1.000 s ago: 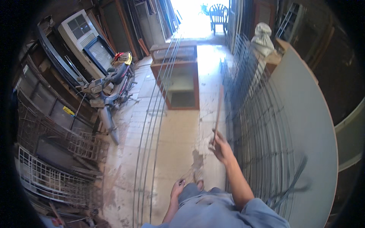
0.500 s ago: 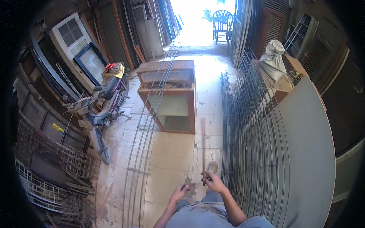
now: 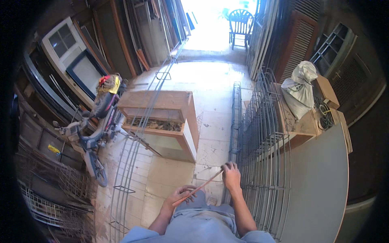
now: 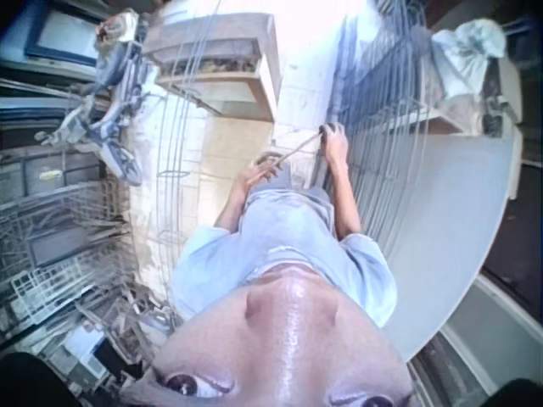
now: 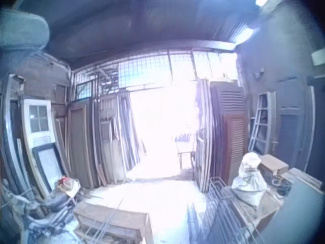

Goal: The person positions and secures metal rods into a rectangular cage structure by hand, using a small length of wire to tie the intersections together.

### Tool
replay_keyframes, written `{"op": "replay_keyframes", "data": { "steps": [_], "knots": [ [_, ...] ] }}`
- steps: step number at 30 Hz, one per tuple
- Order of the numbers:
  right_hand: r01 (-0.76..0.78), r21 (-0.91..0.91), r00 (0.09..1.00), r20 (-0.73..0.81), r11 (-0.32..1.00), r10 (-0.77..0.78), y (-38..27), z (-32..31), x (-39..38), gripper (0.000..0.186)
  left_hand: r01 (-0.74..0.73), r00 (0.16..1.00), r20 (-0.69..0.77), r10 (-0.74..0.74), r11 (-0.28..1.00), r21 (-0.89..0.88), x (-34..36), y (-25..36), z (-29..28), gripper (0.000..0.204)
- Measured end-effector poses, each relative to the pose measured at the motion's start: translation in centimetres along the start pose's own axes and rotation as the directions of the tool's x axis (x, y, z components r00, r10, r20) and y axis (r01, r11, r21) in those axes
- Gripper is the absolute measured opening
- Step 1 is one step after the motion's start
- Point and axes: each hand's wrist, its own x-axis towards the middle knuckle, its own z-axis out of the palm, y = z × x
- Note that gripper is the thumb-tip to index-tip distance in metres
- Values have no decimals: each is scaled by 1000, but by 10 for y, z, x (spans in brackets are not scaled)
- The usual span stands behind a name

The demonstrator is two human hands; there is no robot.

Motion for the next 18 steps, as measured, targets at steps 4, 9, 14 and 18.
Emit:
{"op": "replay_keyframes", "data": {
  "steps": [4, 9, 14, 18],
  "knots": [
    [-94, 38, 995, -30, 995, 95, 44, -4, 89, 30, -51, 999, 9, 50, 964, 259, 96, 31, 2, 48],
    [-271, 390, 866, -300, 880, 399, 106, 31, 202, 52, -109, 971, -72, 226, 695, 710, 220, 113, -22, 39],
    [-597, 802, 723, 550, -21, 419, 111, 39, 286, 55, -158, 948, -93, 304, 704, 692, 308, 209, -24, 40],
    [-618, 765, 767, 538, 178, 351, 97, 62, 376, 35, -131, 934, -124, 334, 646, 752, 364, 251, -42, 45]
  ]
}}
